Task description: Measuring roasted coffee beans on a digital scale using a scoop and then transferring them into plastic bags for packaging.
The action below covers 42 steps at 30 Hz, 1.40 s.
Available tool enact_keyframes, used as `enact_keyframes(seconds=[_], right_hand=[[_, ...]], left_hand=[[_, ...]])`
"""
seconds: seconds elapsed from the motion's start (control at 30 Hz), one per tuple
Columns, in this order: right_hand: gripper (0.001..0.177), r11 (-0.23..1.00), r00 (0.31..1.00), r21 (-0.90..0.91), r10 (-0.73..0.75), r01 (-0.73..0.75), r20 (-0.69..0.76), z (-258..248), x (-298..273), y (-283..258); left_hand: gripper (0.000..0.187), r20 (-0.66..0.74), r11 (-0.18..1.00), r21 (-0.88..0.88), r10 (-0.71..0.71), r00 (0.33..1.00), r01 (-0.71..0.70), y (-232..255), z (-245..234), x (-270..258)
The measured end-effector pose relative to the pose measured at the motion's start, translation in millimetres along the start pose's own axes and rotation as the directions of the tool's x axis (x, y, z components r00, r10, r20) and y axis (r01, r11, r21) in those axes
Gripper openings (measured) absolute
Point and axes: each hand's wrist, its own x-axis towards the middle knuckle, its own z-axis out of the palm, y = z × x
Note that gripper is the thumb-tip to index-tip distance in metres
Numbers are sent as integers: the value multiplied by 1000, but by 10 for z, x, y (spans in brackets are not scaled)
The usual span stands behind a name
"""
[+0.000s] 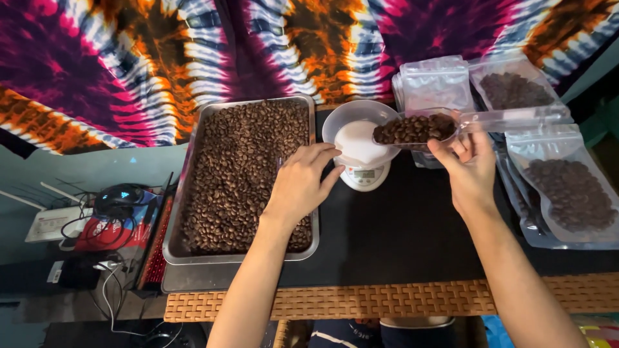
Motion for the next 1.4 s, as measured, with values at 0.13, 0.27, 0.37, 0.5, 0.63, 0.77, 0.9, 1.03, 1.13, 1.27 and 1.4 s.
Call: enact_keyframes(seconds=[0.13, 0.27, 0.37, 0.5, 0.63, 0.77, 0.9, 1.03, 1.13, 1.27, 1.4], right_hand=[[64, 1000, 1000, 3, 8, -8, -7, 3, -8, 4], [64, 1000, 1000, 12, 10, -10, -6, -7, -1, 87], [65, 1000, 1000, 12, -6, 6, -24, -143, 76, 362], [62, 998, 999, 62, 24, -23, -25, -269, 135, 593], [61, 998, 1000, 59, 24, -23, -21, -349, 170, 717], [57, 999, 1000, 42, 19, -18, -24, -315, 159, 626], [55, 999, 998, 49, -5, 9, -65, -272, 143, 558], [60, 998, 997, 63, -4, 9, -79, -28, -4, 25], [65, 998, 995, 59, 22, -16, -97, -1, 4, 33], [67, 1000, 995, 23, 9, -7, -100, 33, -22, 34], [65, 1000, 995, -4, -15, 15, -103, 13, -16, 107]], left_hand=[[29, -7, 1000, -3, 4, 1000, -4, 2, -9, 2], [29, -12, 1000, -2, 11, 1000, -11, -17, 6, -4], [29, -16, 1000, -2, 12, 1000, -12, -23, 17, -3], [29, -16, 1000, -5, 21, 1000, -21, -20, 6, -4], [29, -11, 1000, -13, 23, 1000, -23, -1, -18, 4], [29, -19, 1000, 5, 30, 999, -30, -18, 6, -1], [29, -14, 1000, -5, 28, 1000, -29, -30, 18, 0], [28, -18, 1000, -4, 30, 999, -31, -11, 0, 4], [28, -13, 1000, -16, 20, 1000, -21, -3, -12, 4], [27, -10, 1000, -15, 19, 1000, -19, -9, -7, 1], [28, -10, 1000, -19, 17, 1000, -17, -6, -7, 2]])
